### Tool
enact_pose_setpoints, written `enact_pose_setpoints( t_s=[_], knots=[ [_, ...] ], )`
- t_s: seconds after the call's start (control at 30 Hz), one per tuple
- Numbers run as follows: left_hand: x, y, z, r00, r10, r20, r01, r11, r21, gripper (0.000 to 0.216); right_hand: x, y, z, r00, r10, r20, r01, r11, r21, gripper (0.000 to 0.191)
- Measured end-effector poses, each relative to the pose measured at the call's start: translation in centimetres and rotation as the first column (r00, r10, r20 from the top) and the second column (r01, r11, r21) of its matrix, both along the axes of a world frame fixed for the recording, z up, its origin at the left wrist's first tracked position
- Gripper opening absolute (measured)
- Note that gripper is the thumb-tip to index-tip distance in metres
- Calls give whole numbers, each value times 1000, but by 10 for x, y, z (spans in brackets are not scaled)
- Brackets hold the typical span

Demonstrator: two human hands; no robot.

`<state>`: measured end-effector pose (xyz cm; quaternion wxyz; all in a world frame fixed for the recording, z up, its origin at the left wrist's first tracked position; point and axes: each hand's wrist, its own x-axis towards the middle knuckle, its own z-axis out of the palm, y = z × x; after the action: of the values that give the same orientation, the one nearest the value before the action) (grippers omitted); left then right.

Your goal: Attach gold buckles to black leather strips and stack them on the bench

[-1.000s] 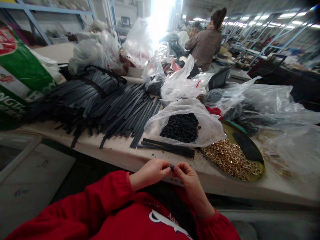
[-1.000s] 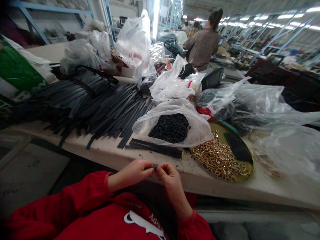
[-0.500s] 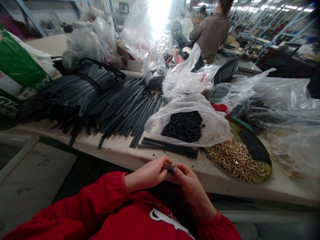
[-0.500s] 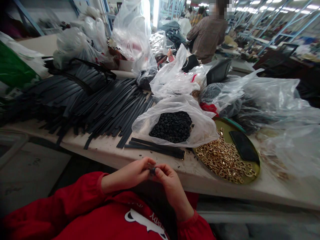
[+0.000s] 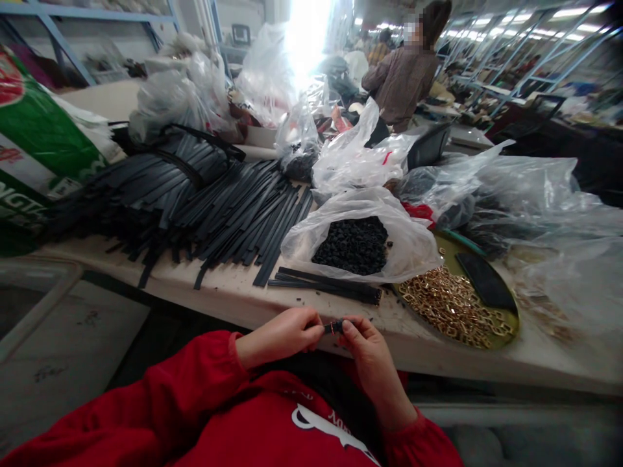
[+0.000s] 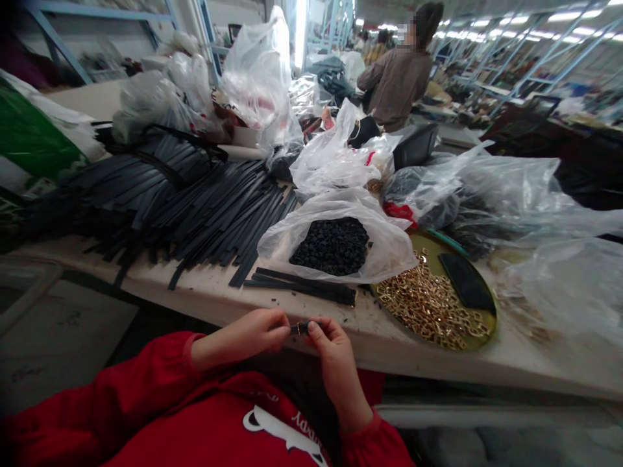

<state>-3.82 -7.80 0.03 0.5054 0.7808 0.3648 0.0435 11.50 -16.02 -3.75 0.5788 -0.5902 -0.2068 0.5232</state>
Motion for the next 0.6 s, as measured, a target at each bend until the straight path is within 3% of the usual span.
enact_pose_setpoints(
  t_s=[0.07, 0.13, 0.33, 0.53, 0.6],
  knots=[
    [0, -2, 1, 999, 28, -27, -27, 999, 28, 24, -4, -4, 0, 990, -8, 140, 4, 1000, 30, 24],
    [2, -5, 1, 998, 61, -24, -59, 996, 72, 24, -8, -8, -1, 987, -8, 162, 3, 999, 34, 24],
    [4, -10, 0, 997, 79, 22, -79, 997, 21, 23, -7, -16, 4, 987, -26, -157, 41, 995, 92, 31],
    [6, -15, 4, 997, 71, 16, -72, 997, 22, 22, -11, -17, 9, 968, 217, -128, -216, 976, 20, 33],
    [5, -16, 4, 996, 86, 15, -87, 995, 46, 20, -11, -17, 8, 963, 241, -118, -242, 970, 7, 28]
  ],
)
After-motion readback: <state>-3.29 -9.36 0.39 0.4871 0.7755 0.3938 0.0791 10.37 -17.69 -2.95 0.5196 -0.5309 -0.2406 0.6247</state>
